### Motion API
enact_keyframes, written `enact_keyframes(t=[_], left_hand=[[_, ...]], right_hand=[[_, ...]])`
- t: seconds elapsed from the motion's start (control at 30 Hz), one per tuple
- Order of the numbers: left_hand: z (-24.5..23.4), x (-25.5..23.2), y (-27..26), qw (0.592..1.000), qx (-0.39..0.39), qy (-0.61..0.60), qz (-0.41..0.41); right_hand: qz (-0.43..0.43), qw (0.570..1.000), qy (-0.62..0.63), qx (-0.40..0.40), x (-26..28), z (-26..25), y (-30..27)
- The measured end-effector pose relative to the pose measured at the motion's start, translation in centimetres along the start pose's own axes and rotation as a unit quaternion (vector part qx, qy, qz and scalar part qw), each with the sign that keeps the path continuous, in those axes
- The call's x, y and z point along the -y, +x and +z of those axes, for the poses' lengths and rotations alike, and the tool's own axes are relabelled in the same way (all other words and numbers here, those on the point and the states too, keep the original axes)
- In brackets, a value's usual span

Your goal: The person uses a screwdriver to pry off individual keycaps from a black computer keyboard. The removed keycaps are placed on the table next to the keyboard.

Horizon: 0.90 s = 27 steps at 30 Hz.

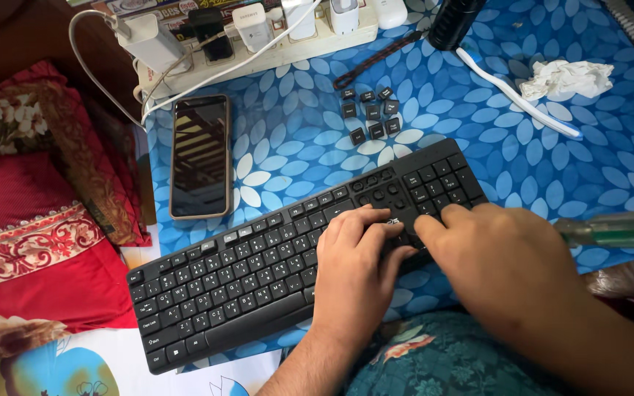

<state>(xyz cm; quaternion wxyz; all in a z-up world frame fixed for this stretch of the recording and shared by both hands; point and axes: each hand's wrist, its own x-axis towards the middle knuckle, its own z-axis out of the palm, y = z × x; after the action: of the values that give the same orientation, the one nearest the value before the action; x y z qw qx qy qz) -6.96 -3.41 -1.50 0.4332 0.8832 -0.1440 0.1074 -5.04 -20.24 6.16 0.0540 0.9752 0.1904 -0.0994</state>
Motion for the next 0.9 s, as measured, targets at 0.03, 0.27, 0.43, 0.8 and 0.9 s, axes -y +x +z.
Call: enact_keyframes(t=[0.03, 0.27, 0.43, 0.8, 0.9], left_hand=[[0.0, 0.0, 0.0, 1.000, -0.002, -0.004, -0.002], [-0.1, -0.2, 0.2, 1.000, 0.002, -0.012, -0.021], [-0.1, -0.2, 0.5, 1.000, -0.011, -0.009, -0.027], [-0.3, 0.1, 3.2, 0.998, 0.022, -0.035, -0.051], [0.4, 0.6, 4.9, 0.998, 0.003, -0.059, -0.009]], right_hand=[[0.021, 1.000, 0.018, 0.012, -0.2, 0.0, 0.0], [0.172, 0.911, 0.297, 0.226, -5.0, 1.4, 2.7], [0.217, 0.807, 0.487, 0.252, -5.2, 5.0, 2.0], [0.247, 0.822, 0.492, 0.146, -7.5, 4.7, 1.1], [0.265, 0.815, 0.499, 0.131, -7.6, 4.4, 1.1]])
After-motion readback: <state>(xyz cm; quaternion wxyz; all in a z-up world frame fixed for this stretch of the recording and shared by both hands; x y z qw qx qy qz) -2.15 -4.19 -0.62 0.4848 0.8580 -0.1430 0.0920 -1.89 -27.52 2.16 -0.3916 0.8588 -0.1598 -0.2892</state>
